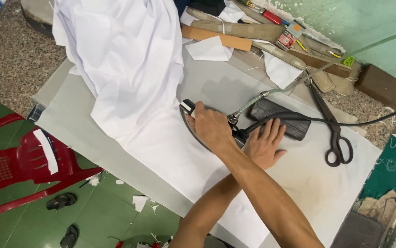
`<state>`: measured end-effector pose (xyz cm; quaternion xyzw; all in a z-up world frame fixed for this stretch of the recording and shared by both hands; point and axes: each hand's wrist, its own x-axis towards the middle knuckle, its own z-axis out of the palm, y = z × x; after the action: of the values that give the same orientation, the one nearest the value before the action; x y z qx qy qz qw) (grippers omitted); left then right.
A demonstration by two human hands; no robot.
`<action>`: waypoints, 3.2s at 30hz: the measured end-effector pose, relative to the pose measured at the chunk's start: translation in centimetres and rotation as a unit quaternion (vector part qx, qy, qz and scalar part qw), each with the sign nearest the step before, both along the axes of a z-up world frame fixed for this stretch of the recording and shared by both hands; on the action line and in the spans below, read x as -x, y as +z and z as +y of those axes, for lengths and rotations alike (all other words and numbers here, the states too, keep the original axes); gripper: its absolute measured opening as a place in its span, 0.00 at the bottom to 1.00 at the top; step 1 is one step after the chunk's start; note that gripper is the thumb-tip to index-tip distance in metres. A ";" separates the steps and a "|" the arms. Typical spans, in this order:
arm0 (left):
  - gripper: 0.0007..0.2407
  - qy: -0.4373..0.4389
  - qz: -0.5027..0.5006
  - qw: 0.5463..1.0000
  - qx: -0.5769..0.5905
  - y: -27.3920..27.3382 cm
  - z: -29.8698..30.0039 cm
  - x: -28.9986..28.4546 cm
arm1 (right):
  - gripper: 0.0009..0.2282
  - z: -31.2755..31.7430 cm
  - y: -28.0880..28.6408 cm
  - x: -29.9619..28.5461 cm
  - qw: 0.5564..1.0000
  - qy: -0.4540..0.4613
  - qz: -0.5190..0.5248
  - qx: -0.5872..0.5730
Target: A person is ironing a piece of white fabric on a work table and then using scissors to cut it.
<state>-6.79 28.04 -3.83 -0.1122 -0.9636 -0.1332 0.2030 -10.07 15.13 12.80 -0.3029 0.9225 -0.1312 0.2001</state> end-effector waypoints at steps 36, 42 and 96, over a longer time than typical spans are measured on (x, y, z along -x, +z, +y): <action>0.19 0.139 0.028 0.987 -0.074 3.7 -24.2 -11.9 | 0.20 7.5 -1.1 -5.4 0.998 -0.009 -0.057 -0.020; 0.25 0.071 -0.171 0.980 0.067 1.8 -26.9 -8.0 | 0.24 11.7 -0.5 -7.5 0.992 -0.022 -0.121 -0.023; 0.19 0.329 0.123 0.932 -0.086 4.3 -34.4 -24.7 | 0.20 -0.9 -1.2 -1.1 0.998 -0.010 0.045 -0.044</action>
<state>17.90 -6.35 0.48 0.2134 -0.8987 -0.1269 0.3616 -8.99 14.23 11.55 -0.2901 0.9384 -0.0786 0.1704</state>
